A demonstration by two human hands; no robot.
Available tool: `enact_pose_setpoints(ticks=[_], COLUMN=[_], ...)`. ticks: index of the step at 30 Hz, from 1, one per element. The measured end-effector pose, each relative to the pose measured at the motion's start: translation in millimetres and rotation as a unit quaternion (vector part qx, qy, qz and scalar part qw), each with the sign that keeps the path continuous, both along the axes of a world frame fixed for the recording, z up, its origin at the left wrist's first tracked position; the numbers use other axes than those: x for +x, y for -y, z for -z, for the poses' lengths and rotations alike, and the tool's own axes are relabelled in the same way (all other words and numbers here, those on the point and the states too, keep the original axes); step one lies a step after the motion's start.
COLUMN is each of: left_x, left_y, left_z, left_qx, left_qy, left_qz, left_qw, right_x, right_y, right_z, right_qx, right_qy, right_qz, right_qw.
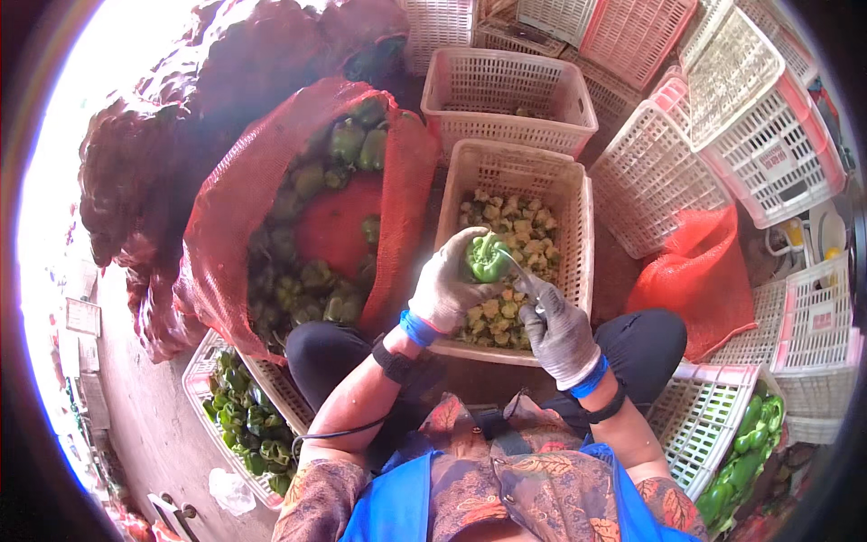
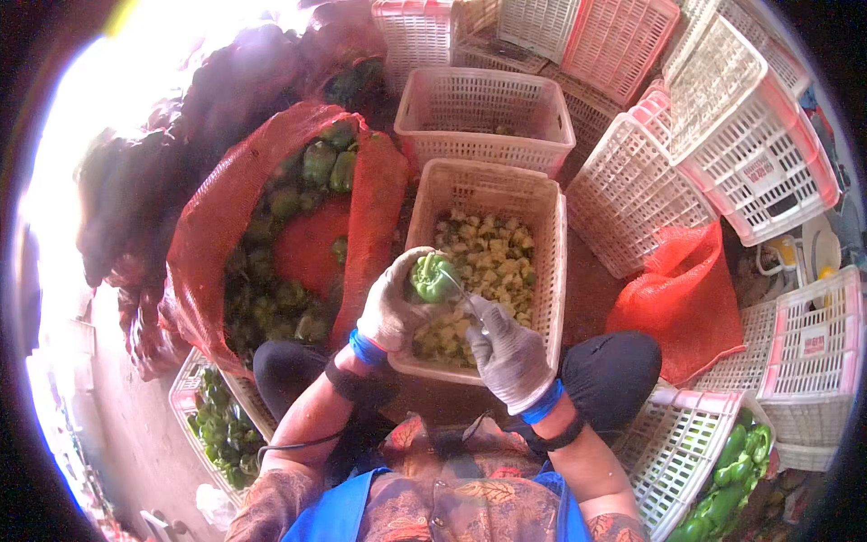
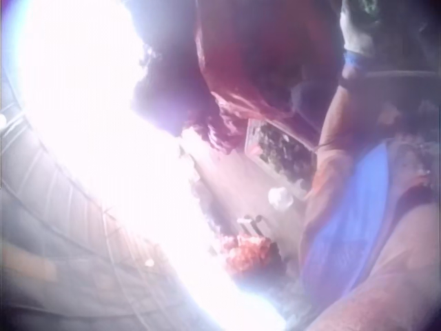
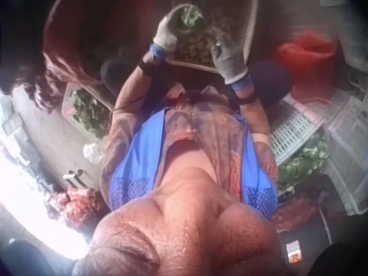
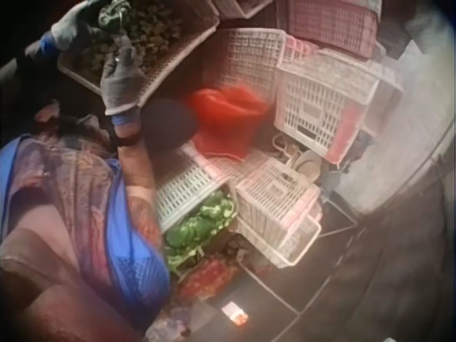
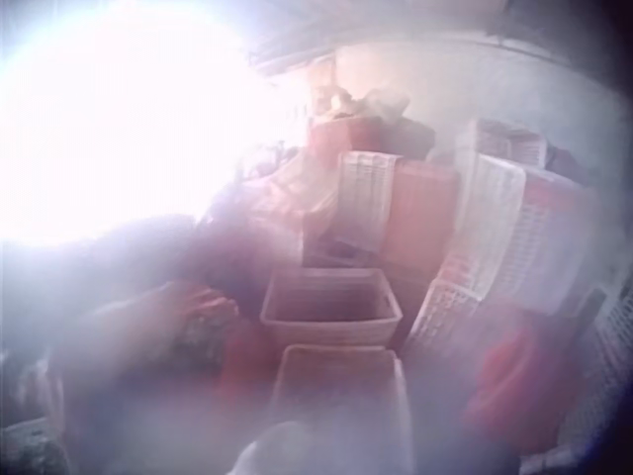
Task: Coring and removing seeds from green bell peppers using a specialized handheld tool.
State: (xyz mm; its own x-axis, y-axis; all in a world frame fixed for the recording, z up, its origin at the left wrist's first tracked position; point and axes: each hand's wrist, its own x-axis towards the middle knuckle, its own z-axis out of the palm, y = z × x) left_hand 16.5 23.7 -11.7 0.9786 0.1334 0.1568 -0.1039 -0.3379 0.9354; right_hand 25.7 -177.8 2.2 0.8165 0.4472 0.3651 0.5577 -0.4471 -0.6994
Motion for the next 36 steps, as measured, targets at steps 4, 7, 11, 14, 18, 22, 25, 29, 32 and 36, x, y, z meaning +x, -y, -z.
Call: enact_pose_setpoints(ticks=[4,7,11,14,18,22,25,29,32,36], left_x=[-7,-11,-4,-10,-16,-23,-24,-29,-30,-23], left_y=[-8,-13,-32,-30,-13,-11,-14,-12,-15,-8], left_z=[0,4,-15,4,22,3,2,-3,-19,-16], left_qx=[-0.018,-0.317,-0.453,-0.400,-0.458,-0.334,-0.317,-0.398,-0.462,-0.590], left_qy=[0.013,-0.031,0.044,-0.047,-0.105,-0.116,-0.150,-0.120,-0.140,-0.112], left_qz=[-0.008,-0.035,0.031,0.100,0.166,0.118,0.129,0.168,0.210,0.250], left_qw=[1.000,0.947,0.890,0.910,0.867,0.928,0.928,0.894,0.850,0.759], right_x=[4,-2,7,21,52,41,44,39,35,54], right_y=[-10,-5,2,-26,-46,-51,-48,-50,-46,-30], right_z=[16,36,31,-33,-25,-35,-21,-21,-29,3], right_qx=[-0.041,-0.074,-0.009,0.083,-0.023,-0.109,0.015,0.097,0.108,0.242], right_qy=[0.004,-0.046,-0.017,-0.144,0.037,-0.091,-0.111,-0.127,-0.200,-0.255], right_qz=[-0.038,-0.061,-0.055,-0.063,-0.191,-0.132,-0.188,-0.198,-0.188,-0.199], right_qw=[0.998,0.994,0.998,0.984,0.981,0.981,0.976,0.967,0.955,0.915])
